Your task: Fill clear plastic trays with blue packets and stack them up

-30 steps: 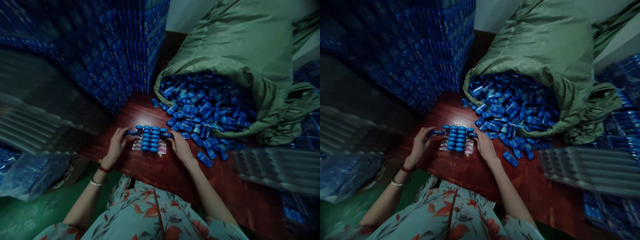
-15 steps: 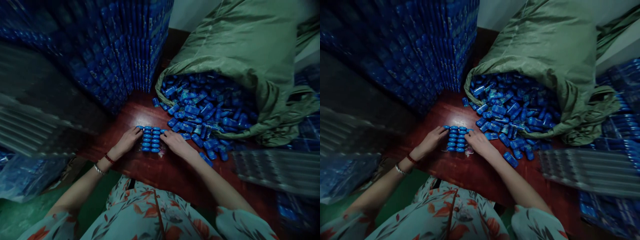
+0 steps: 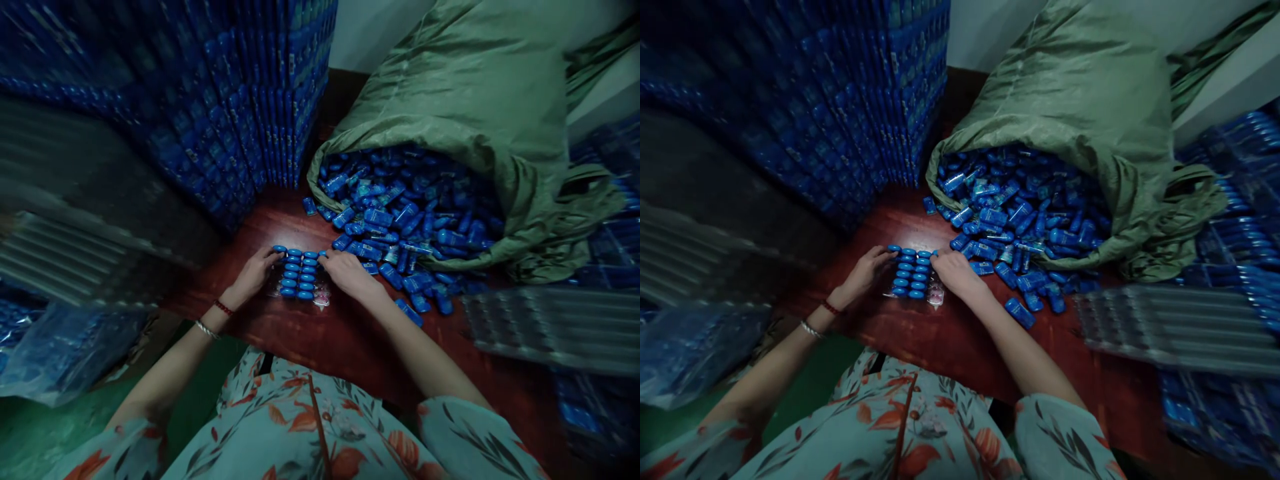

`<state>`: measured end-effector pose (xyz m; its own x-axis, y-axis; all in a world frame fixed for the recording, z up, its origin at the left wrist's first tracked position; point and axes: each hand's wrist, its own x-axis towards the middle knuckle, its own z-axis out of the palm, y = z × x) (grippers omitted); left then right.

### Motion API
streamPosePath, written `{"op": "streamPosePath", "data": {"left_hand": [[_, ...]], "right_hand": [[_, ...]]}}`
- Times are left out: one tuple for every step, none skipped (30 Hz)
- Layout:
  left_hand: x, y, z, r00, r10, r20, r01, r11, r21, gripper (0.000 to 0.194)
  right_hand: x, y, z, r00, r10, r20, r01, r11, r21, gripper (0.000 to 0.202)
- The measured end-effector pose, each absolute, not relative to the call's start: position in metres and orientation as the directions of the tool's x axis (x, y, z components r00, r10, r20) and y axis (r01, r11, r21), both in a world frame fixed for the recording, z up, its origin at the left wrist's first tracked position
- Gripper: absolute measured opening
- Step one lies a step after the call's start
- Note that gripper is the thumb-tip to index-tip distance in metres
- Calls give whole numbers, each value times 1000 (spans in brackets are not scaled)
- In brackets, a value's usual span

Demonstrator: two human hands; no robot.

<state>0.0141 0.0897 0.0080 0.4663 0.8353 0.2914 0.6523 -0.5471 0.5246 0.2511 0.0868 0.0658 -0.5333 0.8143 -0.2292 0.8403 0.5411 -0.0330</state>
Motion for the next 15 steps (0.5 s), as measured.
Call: {"op": "streamPosePath", "data": {"left_hand": [[16, 89, 8, 462, 844, 274, 664, -534, 524, 30], [17, 88, 9, 457, 851, 259, 675, -522, 522, 30], [18, 87, 8, 447, 859, 248, 690, -508, 516, 31], [19, 86, 8, 434, 868, 242, 706, -495, 507, 31], [19, 84, 7, 415, 876, 245, 723, -481, 496, 31], [19, 82, 6, 391, 884, 255, 740, -467, 484, 32], [18, 80, 5, 369, 890, 267, 755, -455, 473, 32], [17, 79, 5, 355, 891, 283, 763, -451, 463, 32], [15, 78, 6, 354, 885, 301, 764, -460, 452, 31], [15, 79, 9, 362, 875, 323, 761, -477, 440, 30], [15, 80, 13, 367, 861, 351, 756, -496, 426, 30], [19, 83, 18, 375, 846, 378, 749, -517, 415, 29], [25, 87, 25, 384, 833, 398, 738, -536, 409, 29], [36, 93, 33, 401, 825, 398, 728, -551, 409, 29], [49, 100, 41, 431, 825, 367, 721, -559, 410, 28]], "right_hand": [[247, 87, 66, -532, 811, -242, 839, 544, -22, 30], [244, 87, 66, -527, 812, -249, 841, 541, -15, 31], [242, 87, 66, -519, 819, -246, 846, 533, -11, 32], [242, 87, 65, -507, 830, -233, 855, 519, -13, 33], [244, 84, 63, -494, 844, -210, 865, 501, -22, 33], [246, 81, 60, -480, 859, -177, 876, 481, -38, 34], [250, 75, 55, -464, 875, -135, 886, 460, -62, 35], [255, 68, 48, -446, 892, -79, 894, 438, -97, 37], [260, 60, 40, -417, 909, -11, 900, 412, -143, 39], [267, 51, 32, -370, 927, 67, 905, 375, -198, 40], [275, 43, 23, -296, 944, 146, 910, 326, -257, 40], [283, 36, 15, -199, 956, 215, 914, 260, -312, 39], [291, 31, 8, -97, 960, 263, 914, 190, -358, 37], [299, 28, 4, -4, 957, 289, 914, 121, -387, 36], [307, 28, 1, 60, 955, 290, 917, 62, -394, 34]]}}
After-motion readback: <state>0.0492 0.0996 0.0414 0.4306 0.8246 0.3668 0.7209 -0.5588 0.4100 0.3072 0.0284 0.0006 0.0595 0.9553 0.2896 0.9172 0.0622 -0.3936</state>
